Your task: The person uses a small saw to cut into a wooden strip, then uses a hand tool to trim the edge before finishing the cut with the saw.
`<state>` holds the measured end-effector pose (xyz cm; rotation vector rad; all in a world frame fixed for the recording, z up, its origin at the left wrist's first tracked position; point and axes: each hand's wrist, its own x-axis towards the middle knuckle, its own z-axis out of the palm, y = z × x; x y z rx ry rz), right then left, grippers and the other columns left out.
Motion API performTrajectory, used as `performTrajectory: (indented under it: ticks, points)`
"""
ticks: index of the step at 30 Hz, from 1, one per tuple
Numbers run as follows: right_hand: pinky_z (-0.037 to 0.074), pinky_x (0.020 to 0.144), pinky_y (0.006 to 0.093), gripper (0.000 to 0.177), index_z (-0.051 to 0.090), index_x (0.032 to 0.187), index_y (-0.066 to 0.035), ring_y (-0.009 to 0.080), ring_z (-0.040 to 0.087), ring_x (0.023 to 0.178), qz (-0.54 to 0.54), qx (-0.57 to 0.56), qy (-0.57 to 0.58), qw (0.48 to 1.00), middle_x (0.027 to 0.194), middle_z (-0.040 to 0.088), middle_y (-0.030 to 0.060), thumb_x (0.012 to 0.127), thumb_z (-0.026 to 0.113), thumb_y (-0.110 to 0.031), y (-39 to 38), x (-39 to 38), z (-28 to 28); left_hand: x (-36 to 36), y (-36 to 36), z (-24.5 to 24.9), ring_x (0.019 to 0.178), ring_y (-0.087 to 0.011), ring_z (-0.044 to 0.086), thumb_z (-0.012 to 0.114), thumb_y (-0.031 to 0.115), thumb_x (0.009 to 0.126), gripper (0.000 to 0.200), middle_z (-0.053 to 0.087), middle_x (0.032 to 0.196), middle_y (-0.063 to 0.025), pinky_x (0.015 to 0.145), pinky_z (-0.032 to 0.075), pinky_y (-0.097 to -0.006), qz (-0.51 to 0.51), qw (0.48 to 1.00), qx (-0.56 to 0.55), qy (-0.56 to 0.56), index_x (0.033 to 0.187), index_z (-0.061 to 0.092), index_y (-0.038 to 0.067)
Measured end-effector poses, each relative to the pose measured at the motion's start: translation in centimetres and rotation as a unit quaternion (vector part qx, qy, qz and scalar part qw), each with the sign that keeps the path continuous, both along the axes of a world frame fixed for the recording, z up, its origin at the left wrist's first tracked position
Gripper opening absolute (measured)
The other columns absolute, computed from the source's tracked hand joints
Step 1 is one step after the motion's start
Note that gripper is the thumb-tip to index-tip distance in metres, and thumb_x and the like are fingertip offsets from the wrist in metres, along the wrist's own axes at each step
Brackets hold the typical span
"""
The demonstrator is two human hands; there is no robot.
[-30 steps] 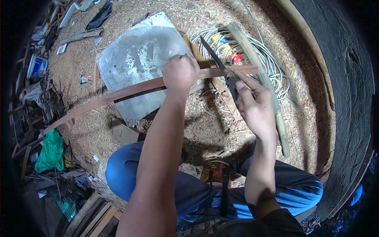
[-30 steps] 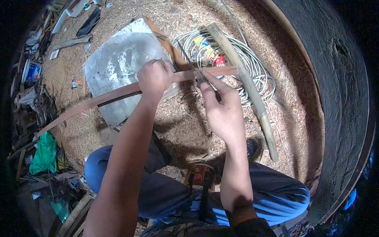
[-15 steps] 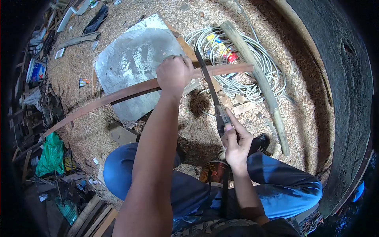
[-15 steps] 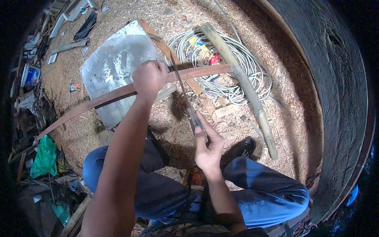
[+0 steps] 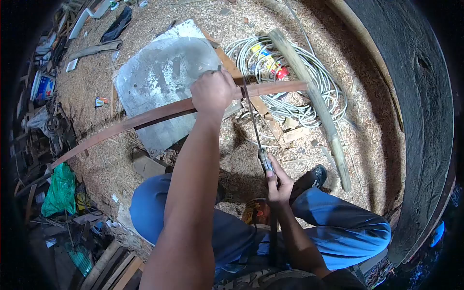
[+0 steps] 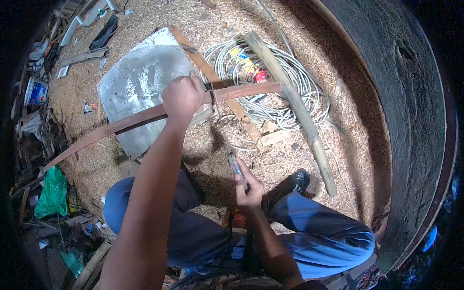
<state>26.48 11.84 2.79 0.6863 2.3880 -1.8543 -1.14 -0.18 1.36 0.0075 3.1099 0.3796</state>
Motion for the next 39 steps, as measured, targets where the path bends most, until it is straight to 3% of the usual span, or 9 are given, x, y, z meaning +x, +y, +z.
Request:
performTrajectory:
  ticks: [3,9,11,12,13,16,29,36,39]
  points:
    - [0.049,0.091,0.0278,0.04,0.056,0.14,0.002,0.0104,0.063,0.1,-0.023,-0.02,0.107,0.994,0.119,0.071,0.0146,0.101,0.054,-0.006,-0.2,-2.2,-0.6,-0.2,-0.4,-1.0,0.066,-0.0397,0.07,0.05,0.03,0.096,0.046,0.07,0.072,-0.0225,0.068,0.057,-0.048,-0.012,0.999,0.007,0.03,0.07,0.073,0.001]
    - [0.047,0.1,0.0326,0.04,0.055,0.14,0.004,0.0214,0.063,0.118,-0.065,-0.118,-0.08,0.988,0.128,0.067,0.0206,0.102,0.053,-0.01,-1.0,-5.3,2.0,0.0,-0.2,-1.0,0.064,-0.042,0.068,0.049,0.03,0.096,0.047,0.068,0.069,-0.0243,0.066,0.056,-0.0496,-0.016,0.999,0.017,0.04,0.068,0.072,0.0]
    - [0.046,0.102,0.0346,0.043,0.052,0.142,0.005,0.0264,0.063,0.121,-0.024,0.009,0.1,0.995,0.13,0.065,0.0225,0.102,0.048,-0.012,-1.2,-2.5,-0.8,-0.2,-0.3,-0.9,0.064,-0.0421,0.068,0.049,0.03,0.096,0.047,0.068,0.069,-0.0244,0.067,0.056,-0.0498,-0.012,0.999,0.011,0.04,0.068,0.072,-0.001]
    - [0.046,0.065,0.0259,0.054,0.047,0.145,0.007,0.0095,0.056,0.069,-0.03,0.004,0.017,0.999,0.106,0.069,0.0115,0.104,0.041,-0.028,-1.3,0.0,-2.3,-0.1,-0.3,-0.9,0.064,-0.0422,0.068,0.049,0.029,0.096,0.047,0.068,0.07,-0.0245,0.067,0.056,-0.0499,-0.013,0.999,0.016,0.038,0.068,0.072,-0.001]
    - [0.046,0.065,0.0259,0.054,0.047,0.145,0.007,0.0095,0.056,0.069,-0.028,0.003,0.017,0.999,0.106,0.069,0.0115,0.104,0.041,-0.028,-1.5,0.1,-1.3,-0.1,-0.2,-0.9,0.064,-0.0423,0.069,0.049,0.029,0.096,0.047,0.068,0.07,-0.0246,0.067,0.056,-0.0501,-0.012,0.999,0.02,0.035,0.068,0.071,-0.001]
    - [0.035,0.113,0.0378,0.075,0.04,0.148,0.009,0.0297,0.052,0.132,-0.071,-0.078,0.084,0.991,0.138,0.057,0.0256,0.104,0.025,-0.049,-1.9,-1.0,-0.6,-0.2,-0.1,-0.3,0.07,-0.0365,0.072,0.05,0.028,0.094,0.042,0.072,0.077,-0.02,0.071,0.057,-0.0455,-0.011,1.0,-0.005,-0.001,0.072,0.074,0.001]
    - [0.037,0.113,0.0449,0.084,0.035,0.148,0.014,0.0364,0.047,0.137,-0.044,-0.19,0.114,0.974,0.147,0.046,0.0297,0.102,0.029,-0.056,-1.2,1.1,-2.5,0.1,-0.2,-0.4,0.067,-0.0428,0.069,0.047,0.028,0.096,0.046,0.069,0.073,-0.0252,0.069,0.056,-0.05,-0.012,0.999,0.026,0.021,0.069,0.071,0.0]
    - [0.033,0.116,0.0432,0.082,0.037,0.146,0.015,0.0373,0.045,0.139,-0.056,-0.053,0.099,0.992,0.148,0.046,0.0297,0.104,0.025,-0.054,-1.5,-6.0,-3.4,0.3,-0.2,-0.8,0.067,-0.0423,0.069,0.046,0.027,0.096,0.045,0.069,0.073,-0.0245,0.068,0.056,-0.0497,-0.025,0.999,0.009,0.043,0.069,0.07,0.0]
    - [0.044,0.066,0.0231,0.103,0.036,0.149,0.011,0.0106,0.059,0.078,0.075,-0.21,0.033,0.974,0.137,0.057,0.0198,0.094,0.025,-0.076,1.0,1.3,-5.5,0.1,-0.2,-0.6,0.067,-0.0422,0.069,0.046,0.027,0.096,0.045,0.069,0.074,-0.0245,0.069,0.056,-0.0498,-0.019,0.999,0.009,0.04,0.069,0.071,0.0]
